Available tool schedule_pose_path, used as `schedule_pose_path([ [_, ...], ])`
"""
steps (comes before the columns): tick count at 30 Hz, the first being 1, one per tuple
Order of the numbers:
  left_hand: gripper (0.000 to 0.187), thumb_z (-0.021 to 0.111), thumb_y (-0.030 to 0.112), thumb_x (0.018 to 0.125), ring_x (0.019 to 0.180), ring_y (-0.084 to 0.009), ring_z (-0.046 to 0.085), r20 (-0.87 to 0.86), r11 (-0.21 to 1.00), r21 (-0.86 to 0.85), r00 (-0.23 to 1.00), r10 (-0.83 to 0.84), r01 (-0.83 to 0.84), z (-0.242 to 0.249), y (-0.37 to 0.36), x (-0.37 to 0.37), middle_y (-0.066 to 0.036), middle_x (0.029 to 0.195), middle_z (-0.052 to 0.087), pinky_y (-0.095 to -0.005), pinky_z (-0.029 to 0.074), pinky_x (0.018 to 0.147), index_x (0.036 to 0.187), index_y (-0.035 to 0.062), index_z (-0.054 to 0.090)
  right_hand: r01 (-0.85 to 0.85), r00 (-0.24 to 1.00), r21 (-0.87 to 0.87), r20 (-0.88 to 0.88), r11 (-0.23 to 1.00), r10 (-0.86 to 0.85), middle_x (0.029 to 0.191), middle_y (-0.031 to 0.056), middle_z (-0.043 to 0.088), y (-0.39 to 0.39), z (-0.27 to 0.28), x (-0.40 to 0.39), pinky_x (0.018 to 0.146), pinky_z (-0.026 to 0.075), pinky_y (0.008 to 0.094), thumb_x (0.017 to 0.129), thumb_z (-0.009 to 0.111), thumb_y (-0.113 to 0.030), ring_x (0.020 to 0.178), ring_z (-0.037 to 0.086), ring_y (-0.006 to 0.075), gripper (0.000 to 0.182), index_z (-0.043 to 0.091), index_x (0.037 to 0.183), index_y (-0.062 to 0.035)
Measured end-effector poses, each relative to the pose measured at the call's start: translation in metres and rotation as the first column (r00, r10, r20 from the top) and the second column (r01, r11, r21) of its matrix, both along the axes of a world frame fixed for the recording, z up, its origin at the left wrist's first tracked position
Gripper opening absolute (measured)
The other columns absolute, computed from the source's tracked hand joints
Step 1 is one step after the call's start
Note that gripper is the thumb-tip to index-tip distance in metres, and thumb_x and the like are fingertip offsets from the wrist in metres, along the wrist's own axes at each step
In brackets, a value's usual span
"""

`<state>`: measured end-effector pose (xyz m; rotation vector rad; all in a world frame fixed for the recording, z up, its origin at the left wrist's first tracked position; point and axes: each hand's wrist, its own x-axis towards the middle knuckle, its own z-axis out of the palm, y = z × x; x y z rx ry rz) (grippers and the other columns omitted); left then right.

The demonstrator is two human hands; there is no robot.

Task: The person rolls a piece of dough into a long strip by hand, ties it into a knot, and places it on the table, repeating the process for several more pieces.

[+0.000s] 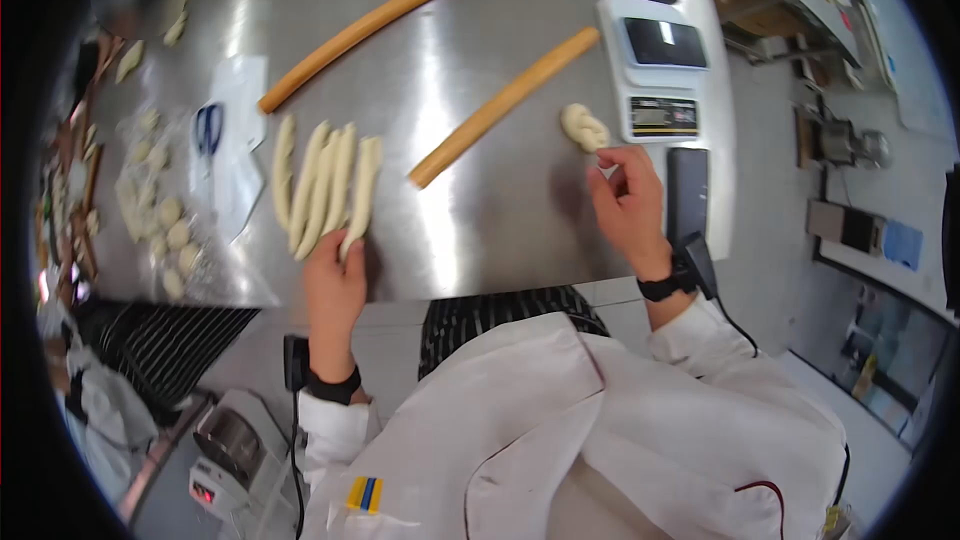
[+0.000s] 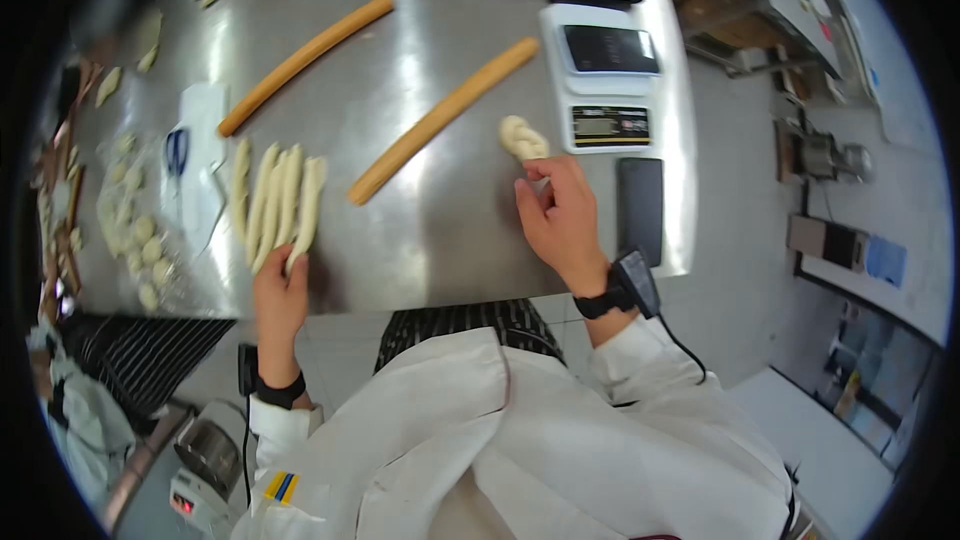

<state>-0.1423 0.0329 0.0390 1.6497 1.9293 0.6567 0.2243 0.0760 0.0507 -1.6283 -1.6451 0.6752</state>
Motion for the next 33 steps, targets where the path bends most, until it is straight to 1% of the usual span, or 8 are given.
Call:
schedule_pose_path([
  [5,0.019,0.057,0.013,0.095,0.064,-0.0127,0.052,0.091,0.978,-0.157,0.989,-0.12,0.134,0.109,0.048,-0.005,-0.007,0.071,0.059,-0.03,0.043,0.059,0.107,-0.001,0.061,-0.52,0.801,0.527,0.027,0.672,0.598,0.109,0.0154,0.058,0.054,0.043,-0.153,0.084,0.05,0.0397,0.075,0.078,-0.018,0.104,0.057,0.0314,0.044,0.062,0.115,-0.0066],
  [8,0.016,0.055,0.012,0.096,0.062,-0.0106,0.051,0.2,0.951,-0.194,0.959,-0.202,0.241,0.179,0.059,-0.012,-0.006,0.07,0.058,-0.0288,0.041,0.058,0.106,0.0,0.058,-0.654,0.636,0.537,0.007,0.534,0.772,0.11,0.0123,0.06,0.078,0.033,-0.199,0.086,0.049,0.0367,0.082,0.076,-0.025,0.102,0.059,0.0236,0.043,0.06,0.118,-0.0074],
  [10,0.021,0.058,0.018,0.095,0.064,-0.0225,0.061,0.037,0.93,-0.222,0.955,-0.293,0.294,0.216,0.053,-0.024,-0.015,0.07,0.063,-0.0345,0.045,0.06,0.105,-0.0007,0.057,-0.931,0.343,-0.187,-0.747,0.315,0.569,0.103,0.005,0.062,0.082,0.056,-0.193,0.081,0.049,0.03,0.09,0.07,-0.028,0.092,0.059,0.0131,0.04,0.058,0.122,-0.0072],
  [14,0.019,0.062,0.02,0.094,0.055,-0.016,0.049,-0.068,0.811,-0.353,0.851,-0.52,0.467,0.235,0.038,-0.038,-0.006,0.062,0.055,-0.0326,0.041,0.056,0.102,0.0038,0.058,-0.926,0.151,0.159,-0.674,0.342,0.723,0.07,-0.0065,0.05,0.056,0.081,-0.176,0.054,0.04,0.0244,0.099,0.059,-0.027,0.058,0.044,0.0062,0.022,0.062,0.103,-0.0059],
  [19,0.026,0.064,0.032,0.092,0.06,-0.0282,0.057,0.111,0.68,-0.384,0.762,-0.638,0.625,0.176,0.03,-0.042,-0.012,0.063,0.055,-0.0387,0.045,0.059,0.096,0.0066,0.063,-0.864,0.504,-0.168,-0.301,0.475,0.809,0.059,0.0018,0.048,0.044,0.091,-0.128,0.054,0.041,0.0327,0.101,0.052,-0.036,0.055,0.048,0.0145,0.039,0.063,0.079,-0.0057],
  [21,0.024,0.066,0.03,0.091,0.065,-0.0273,0.06,-0.228,0.794,-0.168,0.76,-0.608,0.584,0.118,0.018,-0.014,-0.01,0.068,0.058,-0.0404,0.046,0.06,0.095,0.0068,0.064,-0.651,0.719,-0.028,0.297,0.758,0.628,0.057,0.0097,0.054,0.018,0.065,-0.104,0.053,0.044,0.035,0.095,0.059,-0.043,0.055,0.057,0.0226,0.043,0.065,0.074,-0.0061],
  [25,0.031,0.064,0.029,0.089,0.102,-0.0327,0.057,-0.402,0.79,0.067,0.741,-0.537,0.609,-0.012,0.008,0.04,-0.016,0.11,0.06,-0.0463,0.045,0.085,0.112,0.0076,0.064,-0.408,0.765,0.132,0.59,0.903,0.259,0.106,0.011,0.066,-0.033,-0.014,-0.067,0.085,0.046,0.0478,0.09,0.062,-0.039,0.103,0.061,0.0303,0.029,0.068,0.093,-0.011],
  [33,0.064,0.056,0.038,0.091,0.139,-0.0459,0.031,-0.522,0.913,0.157,0.816,-0.247,0.377,-0.041,0.018,0.094,-0.026,0.146,0.04,-0.0589,0.021,0.113,0.141,-0.0001,0.044,-0.223,0.83,0.138,0.545,0.965,0.114,0.142,0.0166,0.049,0.001,-0.059,-0.094,0.112,0.026,0.0555,0.089,0.059,-0.041,0.134,0.042,0.0362,0.052,0.059,0.126,-0.0045],
])
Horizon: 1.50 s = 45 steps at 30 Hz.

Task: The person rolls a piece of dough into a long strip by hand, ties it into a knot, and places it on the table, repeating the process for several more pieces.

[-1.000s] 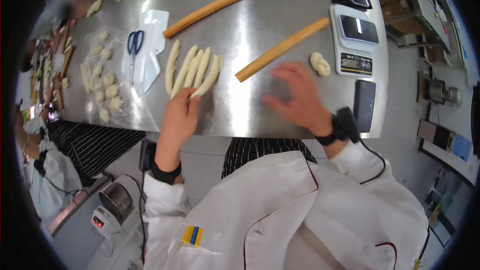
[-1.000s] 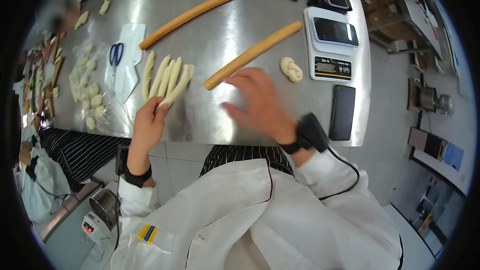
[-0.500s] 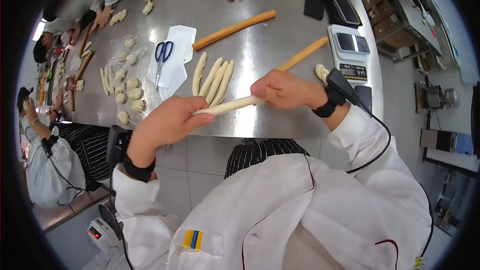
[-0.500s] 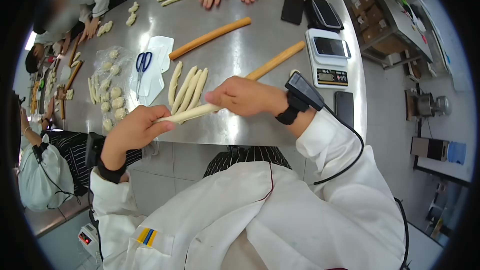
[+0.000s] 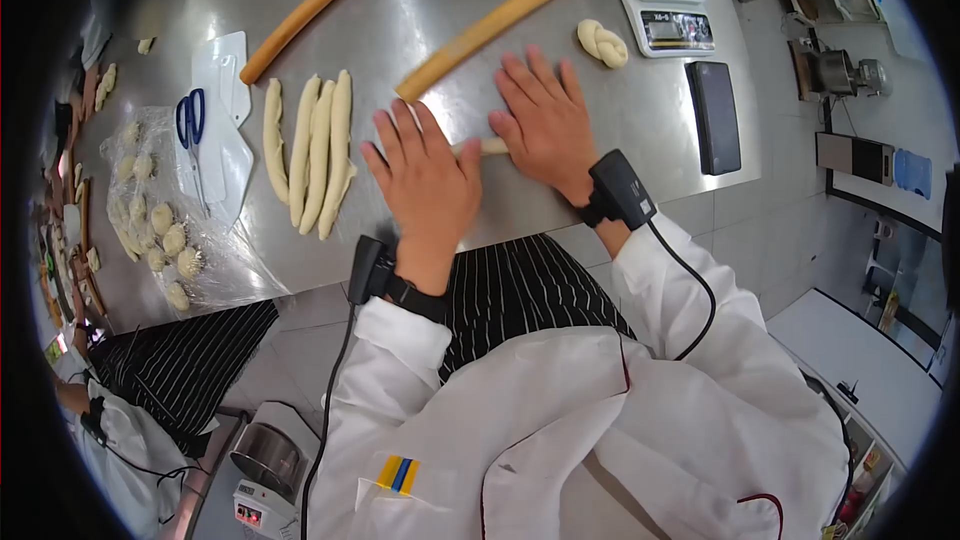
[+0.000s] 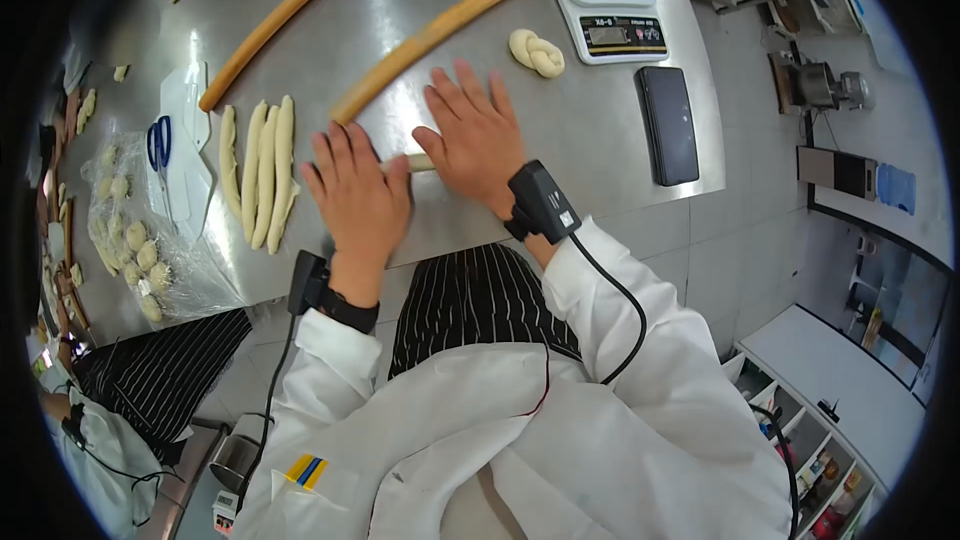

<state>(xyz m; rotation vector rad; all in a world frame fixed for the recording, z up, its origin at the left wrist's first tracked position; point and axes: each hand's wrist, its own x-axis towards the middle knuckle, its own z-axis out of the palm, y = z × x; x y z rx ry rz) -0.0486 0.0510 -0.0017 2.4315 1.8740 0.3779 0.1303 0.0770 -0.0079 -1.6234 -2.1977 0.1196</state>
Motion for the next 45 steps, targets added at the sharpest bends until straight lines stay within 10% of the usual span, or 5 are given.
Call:
schedule_pose_path([
  [18,0.056,0.07,0.03,0.083,0.138,-0.0391,0.036,0.14,0.988,0.003,0.979,-0.151,0.152,0.004,-0.036,-0.023,-0.017,0.148,0.042,-0.0586,0.023,0.112,0.134,0.0113,0.056,-0.259,0.965,-0.096,0.002,0.961,0.26,0.143,0.0061,0.05,-0.053,0.008,0.04,0.114,0.024,0.054,0.089,0.061,-0.038,0.138,0.039,0.0268,0.041,0.061,0.126,-0.0204],
  [24,0.028,0.073,0.019,0.082,0.08,-0.0291,0.064,0.332,0.895,0.038,0.839,-0.43,0.444,0.036,0.005,-0.04,-0.009,0.082,0.062,-0.0402,0.05,0.072,0.105,0.0047,0.063,-0.502,0.85,-0.219,-0.304,0.837,0.431,0.101,0.005,0.065,-0.001,0.036,0.054,0.087,0.047,0.0363,0.088,0.068,-0.026,0.098,0.062,0.0215,0.032,0.064,0.116,-0.0108],
  [26,0.04,0.074,0.026,0.081,0.065,-0.0259,0.061,0.745,0.864,-0.285,0.663,-0.073,0.415,0.083,0.005,-0.039,-0.007,0.076,0.061,-0.0389,0.048,0.059,0.114,0.0076,0.06,-0.556,0.644,-0.453,-0.765,0.697,0.017,0.082,0.0008,0.06,-0.007,0.078,0.054,0.071,0.045,0.0311,0.095,0.062,-0.027,0.077,0.055,0.015,0.027,0.065,0.11,-0.0053],
  [30,0.044,0.069,0.021,0.087,0.064,-0.0241,0.061,-0.008,0.696,-0.232,0.715,-0.7,0.679,0.164,0.013,-0.032,-0.004,0.077,0.061,-0.0341,0.047,0.057,0.128,0.0135,0.056,-0.59,0.807,-0.806,-0.585,0.055,0.082,0.073,-0.006,0.05,0.019,0.142,0.087,0.051,0.037,0.0217,0.099,0.057,-0.034,0.058,0.043,0.0045,0.033,0.065,0.109,-0.0047],
  [45,0.041,0.056,0.02,0.09,0.125,-0.0334,0.048,-0.212,0.925,-0.175,0.904,-0.371,0.338,0.046,-0.002,-0.013,-0.014,0.128,0.056,-0.0537,0.032,0.104,0.128,0.0078,0.054,-0.262,0.92,-0.35,0.19,0.899,0.342,0.134,0.0102,0.056,-0.028,0.04,0.06,0.101,0.04,0.0477,0.094,0.055,-0.022,0.124,0.053,0.0292,0.036,0.058,0.13,-0.0169],
])
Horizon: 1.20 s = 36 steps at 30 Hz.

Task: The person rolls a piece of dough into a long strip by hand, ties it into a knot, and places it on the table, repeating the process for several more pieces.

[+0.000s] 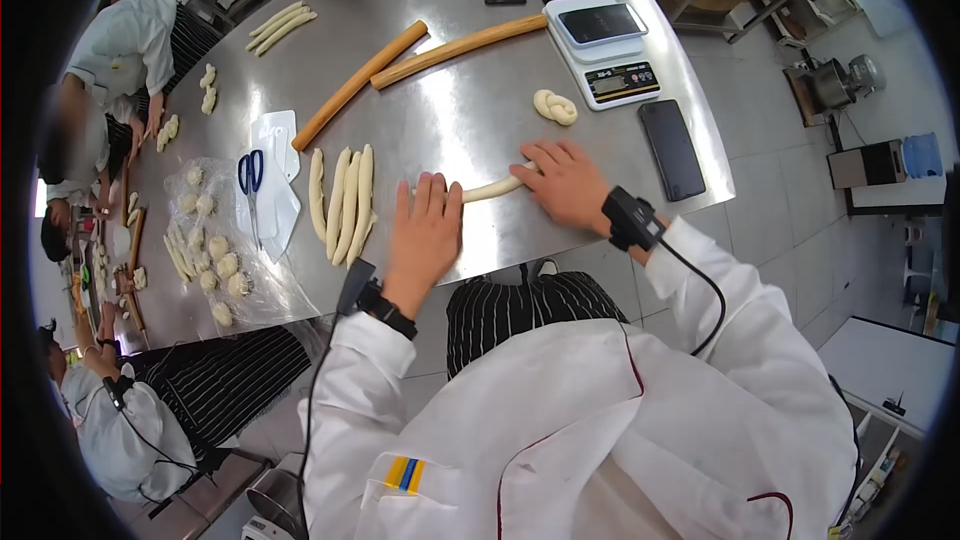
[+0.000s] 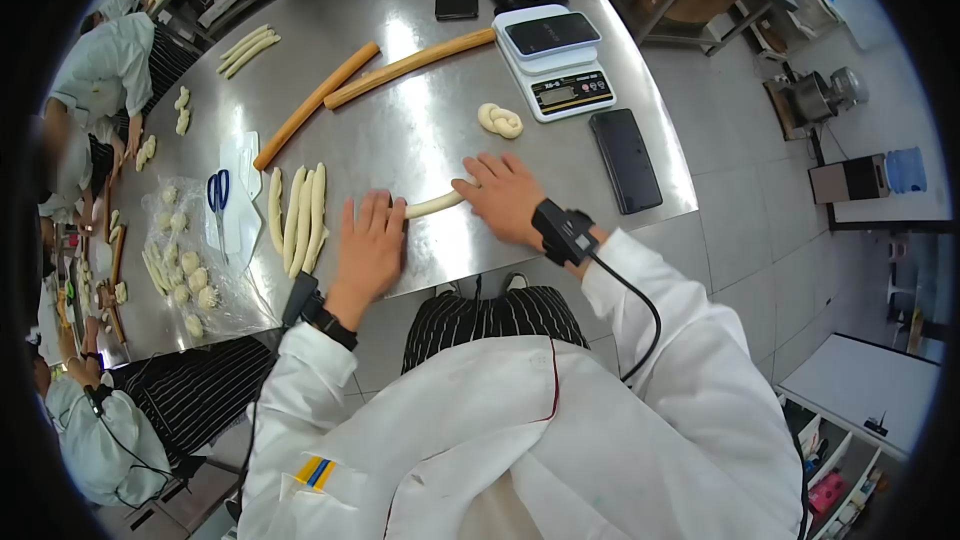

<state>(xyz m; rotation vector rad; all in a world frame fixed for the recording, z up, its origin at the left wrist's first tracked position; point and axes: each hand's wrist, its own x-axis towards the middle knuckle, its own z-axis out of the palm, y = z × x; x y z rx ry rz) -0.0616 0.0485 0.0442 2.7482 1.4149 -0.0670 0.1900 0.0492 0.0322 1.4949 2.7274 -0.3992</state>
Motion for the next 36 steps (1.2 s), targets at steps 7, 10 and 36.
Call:
schedule_pose_path([
  [7,0.064,0.057,0.042,0.089,0.14,-0.0409,0.032,0.286,0.986,0.087,0.951,0.115,-0.145,-0.042,0.023,0.041,-0.017,0.148,0.042,-0.0593,0.017,0.115,0.143,0.0089,0.046,0.301,0.941,0.303,-0.249,0.904,-0.23,0.143,0.0101,0.049,0.022,-0.032,-0.045,0.112,0.024,0.0584,0.095,0.05,-0.037,0.137,0.039,0.0324,0.041,0.06,0.127,-0.0126],
  [10,0.061,0.057,0.046,0.089,0.139,-0.0411,0.033,0.237,0.999,0.016,0.971,0.041,-0.046,-0.029,-0.042,0.019,-0.015,0.147,0.044,-0.0652,0.018,0.11,0.142,0.0171,0.049,0.223,0.961,0.235,-0.215,0.946,-0.173,0.147,0.0087,0.046,-0.046,-0.035,-0.024,0.112,0.017,0.0636,0.092,0.053,-0.045,0.14,0.035,0.0318,0.045,0.06,0.128,-0.0181],
  [36,0.019,0.062,0.018,0.091,0.074,-0.032,0.063,0.459,0.585,-0.512,0.776,-0.433,0.629,0.122,0.012,0.003,-0.011,0.088,0.064,-0.0389,0.05,0.067,0.105,0.0064,0.068,-0.277,0.911,-0.942,-0.32,0.19,-0.26,0.064,-0.0046,0.047,0.046,0.112,0.06,0.045,0.036,0.0264,0.097,0.058,-0.029,0.05,0.042,0.0087,0.028,0.067,0.093,-0.0034],
])
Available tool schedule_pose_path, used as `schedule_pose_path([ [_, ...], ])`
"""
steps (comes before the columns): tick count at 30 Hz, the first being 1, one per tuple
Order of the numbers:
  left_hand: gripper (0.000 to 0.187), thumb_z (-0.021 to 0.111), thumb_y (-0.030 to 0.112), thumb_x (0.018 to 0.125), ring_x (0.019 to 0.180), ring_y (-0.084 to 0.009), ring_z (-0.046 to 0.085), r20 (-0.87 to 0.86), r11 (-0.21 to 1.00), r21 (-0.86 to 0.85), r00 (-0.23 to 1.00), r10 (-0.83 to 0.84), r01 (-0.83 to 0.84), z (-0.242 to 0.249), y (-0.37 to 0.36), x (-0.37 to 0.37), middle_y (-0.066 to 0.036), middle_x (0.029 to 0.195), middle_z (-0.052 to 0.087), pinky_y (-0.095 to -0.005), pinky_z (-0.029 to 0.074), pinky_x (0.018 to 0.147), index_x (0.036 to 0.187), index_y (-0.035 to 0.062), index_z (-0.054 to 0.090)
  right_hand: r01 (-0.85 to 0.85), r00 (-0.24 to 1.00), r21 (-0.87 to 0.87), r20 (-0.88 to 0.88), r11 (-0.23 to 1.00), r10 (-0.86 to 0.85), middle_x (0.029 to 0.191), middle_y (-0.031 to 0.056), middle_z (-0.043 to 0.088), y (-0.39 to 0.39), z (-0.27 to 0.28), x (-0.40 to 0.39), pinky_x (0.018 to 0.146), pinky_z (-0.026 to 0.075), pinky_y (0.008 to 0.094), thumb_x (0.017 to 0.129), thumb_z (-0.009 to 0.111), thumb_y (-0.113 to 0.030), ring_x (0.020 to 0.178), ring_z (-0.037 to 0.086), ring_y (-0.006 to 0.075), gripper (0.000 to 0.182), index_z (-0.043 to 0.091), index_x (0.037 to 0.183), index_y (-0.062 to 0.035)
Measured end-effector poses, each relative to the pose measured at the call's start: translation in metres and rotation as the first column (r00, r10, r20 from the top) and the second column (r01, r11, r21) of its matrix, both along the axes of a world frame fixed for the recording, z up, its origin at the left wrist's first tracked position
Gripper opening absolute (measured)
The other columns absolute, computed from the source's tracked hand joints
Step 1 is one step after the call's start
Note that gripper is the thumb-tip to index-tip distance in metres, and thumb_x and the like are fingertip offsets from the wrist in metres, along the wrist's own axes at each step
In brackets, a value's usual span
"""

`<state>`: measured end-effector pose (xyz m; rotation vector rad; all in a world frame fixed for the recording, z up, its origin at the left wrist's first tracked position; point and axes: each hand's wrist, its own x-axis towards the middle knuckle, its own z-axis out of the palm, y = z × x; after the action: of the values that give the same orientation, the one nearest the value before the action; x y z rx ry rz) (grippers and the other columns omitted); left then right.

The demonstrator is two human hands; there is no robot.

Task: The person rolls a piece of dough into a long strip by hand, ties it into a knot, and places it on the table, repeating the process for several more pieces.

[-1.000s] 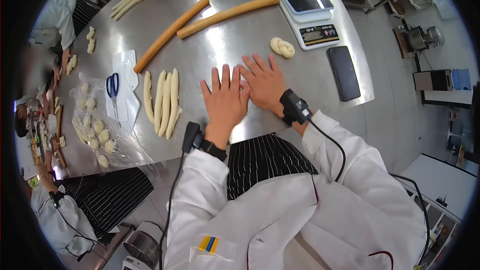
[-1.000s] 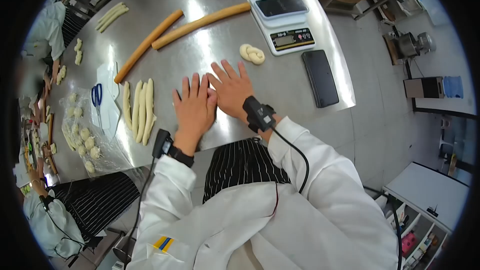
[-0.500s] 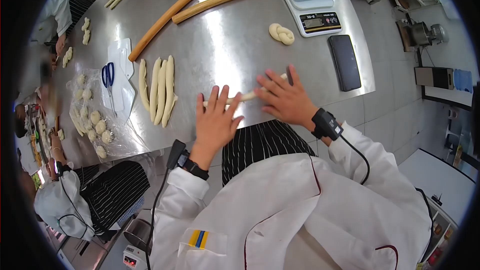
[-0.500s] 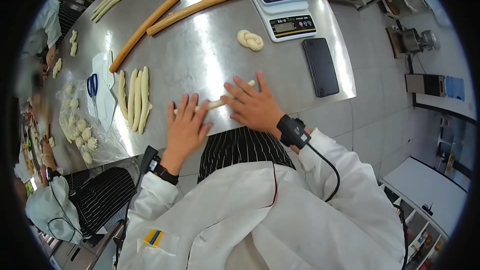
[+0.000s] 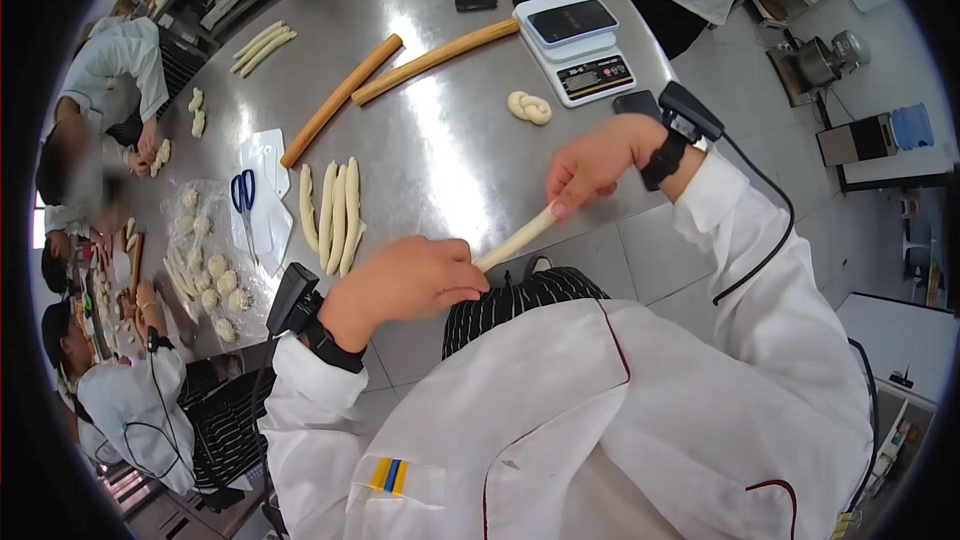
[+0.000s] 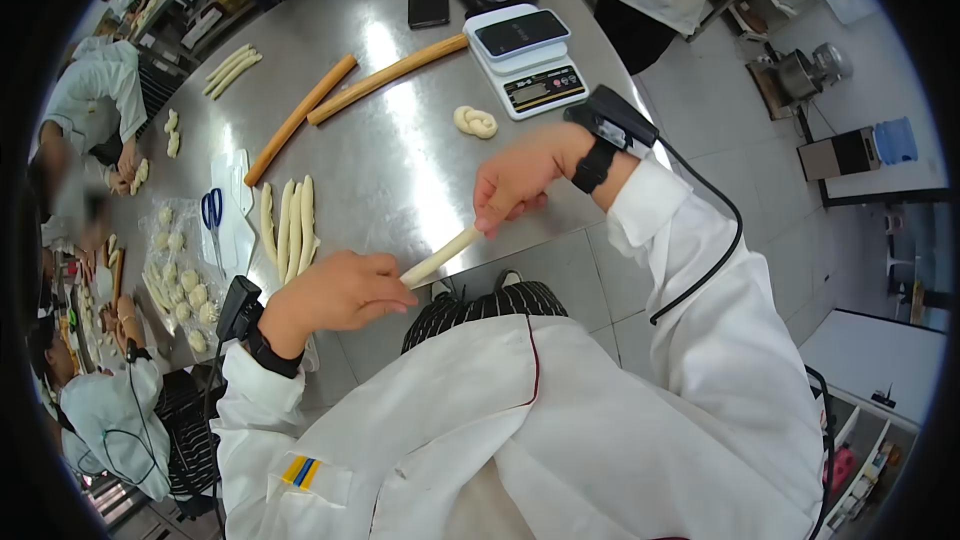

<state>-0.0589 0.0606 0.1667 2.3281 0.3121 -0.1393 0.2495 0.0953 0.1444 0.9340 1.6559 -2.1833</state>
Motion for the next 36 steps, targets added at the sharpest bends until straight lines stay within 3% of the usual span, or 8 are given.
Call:
schedule_pose_path([
  [5,0.022,0.057,0.012,0.09,0.078,-0.0305,0.065,0.375,0.945,-0.223,0.874,0.308,-0.237,-0.016,0.023,0.026,-0.015,0.088,0.066,-0.0406,0.051,0.071,0.108,0.0043,0.067,-0.124,0.935,0.866,0.266,0.485,-0.235,0.062,0.0111,0.054,-0.004,0.109,-0.043,0.056,0.044,0.0367,0.098,0.052,-0.031,0.055,0.053,0.0264,0.038,0.064,0.082,0.0019],
  [10,0.036,0.058,-0.002,0.09,0.1,-0.0375,0.066,0.94,0.917,-0.11,0.259,0.221,-0.384,0.016,0.052,0.087,-0.02,0.107,0.066,-0.0534,0.048,0.095,0.125,0.0053,0.054,0.373,0.745,0.86,-0.501,-0.347,-0.441,0.097,0.0177,0.058,-0.097,0.135,-0.156,0.063,0.052,0.0393,0.091,0.065,-0.015,0.082,0.064,0.0322,0.021,0.057,0.101,0.0018],
  [13,0.041,0.054,-0.004,0.092,0.108,-0.0388,0.065,0.993,0.965,0.039,-0.099,-0.067,-0.261,0.074,0.05,0.092,-0.022,0.111,0.066,-0.0614,0.043,0.101,0.132,0.0032,0.05,0.875,0.45,0.313,-0.809,0.37,-0.379,0.094,0.0152,0.06,-0.113,0.109,-0.169,0.08,0.048,0.0394,0.095,0.059,-0.016,0.092,0.063,0.0254,0.019,0.056,0.106,-0.0013],
  [16,0.032,0.065,0.009,0.091,0.092,-0.0362,0.07,0.993,0.993,0.119,0.013,-0.118,-0.024,0.112,0.026,0.079,-0.02,0.101,0.069,-0.056,0.051,0.092,0.122,0.0033,0.057,0.704,0.378,0.113,-0.896,0.701,-0.235,0.1,0.0076,0.063,-0.106,0.1,-0.146,0.081,0.049,0.0339,0.093,0.065,-0.01,0.097,0.062,0.0179,0.02,0.057,0.11,-0.0018],
  [21,0.017,0.077,0.006,0.076,0.081,-0.0304,0.069,0.821,0.921,0.258,0.437,-0.368,0.29,0.159,0.018,0.058,-0.018,0.093,0.069,-0.0446,0.056,0.076,0.09,0.0019,0.068,0.693,0.486,0.384,-0.874,0.61,-0.002,0.105,0.0034,0.066,-0.076,0.09,-0.094,0.086,0.051,0.0285,0.081,0.077,-0.005,0.099,0.063,0.0126,0.035,0.06,0.111,-0.002],
  [23,0.016,0.075,0.005,0.074,0.083,-0.0272,0.065,0.405,0.996,-0.082,0.914,0.01,0.025,0.187,0.003,0.045,-0.014,0.095,0.065,-0.0388,0.053,0.07,0.086,0.004,0.065,0.674,0.49,0.318,-0.868,0.667,-0.082,0.105,0.0036,0.067,-0.069,0.09,-0.081,0.089,0.051,0.0277,0.077,0.08,-0.001,0.099,0.064,0.0125,0.039,0.061,0.111,-0.0022],
  [26,0.018,0.074,0.006,0.071,0.081,-0.0266,0.061,0.535,0.826,0.564,0.761,-0.366,0.001,0.168,0.017,0.035,-0.01,0.096,0.06,-0.0358,0.05,0.065,0.082,0.0059,0.06,0.592,0.398,-0.088,-0.833,0.801,-0.385,0.105,0.005,0.067,-0.066,0.086,-0.071,0.091,0.053,0.0297,0.076,0.078,0.004,0.102,0.065,0.015,0.037,0.061,0.109,-0.0025],
  [36,0.025,0.07,0.007,0.063,0.075,-0.0295,0.056,0.507,0.882,0.45,0.852,-0.128,-0.136,0.144,0.029,0.022,-0.012,0.092,0.054,-0.0347,0.048,0.065,0.084,0.0046,0.056,0.863,-0.094,-0.288,-0.898,0.415,-0.429,0.109,0.0133,0.065,-0.074,0.088,-0.082,0.089,0.055,0.0315,0.082,0.074,0.004,0.101,0.065,0.0186,0.044,0.048,0.118,-0.0032],
])
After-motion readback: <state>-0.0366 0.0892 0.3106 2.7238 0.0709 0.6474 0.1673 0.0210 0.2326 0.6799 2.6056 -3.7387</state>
